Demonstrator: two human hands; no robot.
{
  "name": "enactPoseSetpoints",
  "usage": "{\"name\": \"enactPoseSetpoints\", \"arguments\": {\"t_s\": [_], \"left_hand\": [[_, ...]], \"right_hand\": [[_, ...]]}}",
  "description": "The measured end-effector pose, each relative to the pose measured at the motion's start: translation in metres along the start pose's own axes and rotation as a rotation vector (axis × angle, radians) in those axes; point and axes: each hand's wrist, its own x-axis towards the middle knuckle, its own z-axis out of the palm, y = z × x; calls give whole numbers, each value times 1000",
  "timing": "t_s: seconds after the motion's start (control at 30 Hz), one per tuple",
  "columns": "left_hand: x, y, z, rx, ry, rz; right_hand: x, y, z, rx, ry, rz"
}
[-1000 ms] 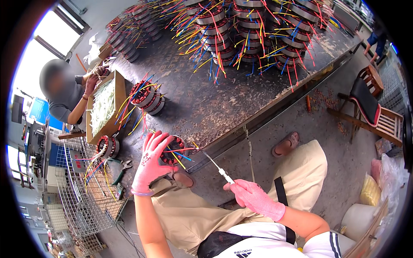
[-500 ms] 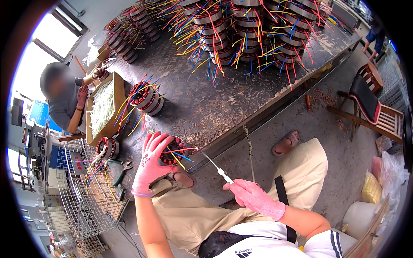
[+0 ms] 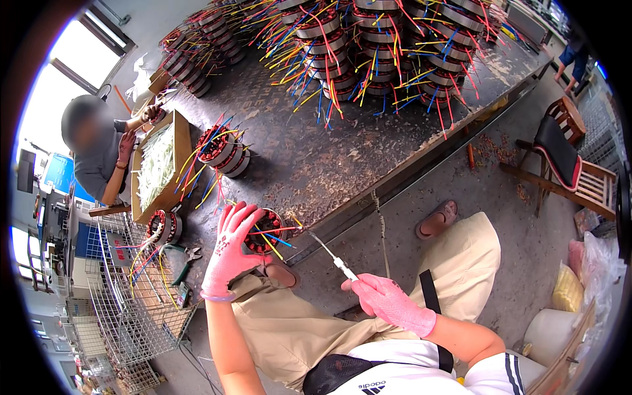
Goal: The person uses a handheld torch to burn wire ends on motor stators. They pick up individual stators from the table, apply flame to the wire bundle, and then stack the finished components on the worktable.
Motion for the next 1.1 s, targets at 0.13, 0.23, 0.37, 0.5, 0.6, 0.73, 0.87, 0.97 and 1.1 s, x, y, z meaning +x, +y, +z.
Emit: {"name": "enactPoseSetpoints", "arguments": {"t_s": [0.13, 0.23, 0.37, 0.5, 0.6, 0.73, 0.87, 0.97, 1.1], "left_hand": [[1, 1, 0, 3, 0, 2], [1, 0, 1, 14, 2, 5], [1, 0, 1, 17, -5, -4], [0, -1, 2, 26, -1, 5], [0, -2, 1, 33, 0, 4], [0, -3, 1, 31, 1, 9], [1, 0, 1, 12, 6, 3], [3, 2, 3, -8, 30, 6], [8, 8, 3, -32, 60, -7]], "right_hand": [[2, 5, 0, 52, -16, 5], [3, 5, 1, 32, -16, -1], [3, 5, 1, 16, -14, -3], [1, 0, 1, 1, -11, -14], [1, 0, 2, 24, -13, -6], [1, 1, 3, 15, -10, -18], [1, 2, 1, 26, -8, -11], [0, 6, -2, 12, 11, -9], [-10, -6, -7, 53, 33, 36]]}}
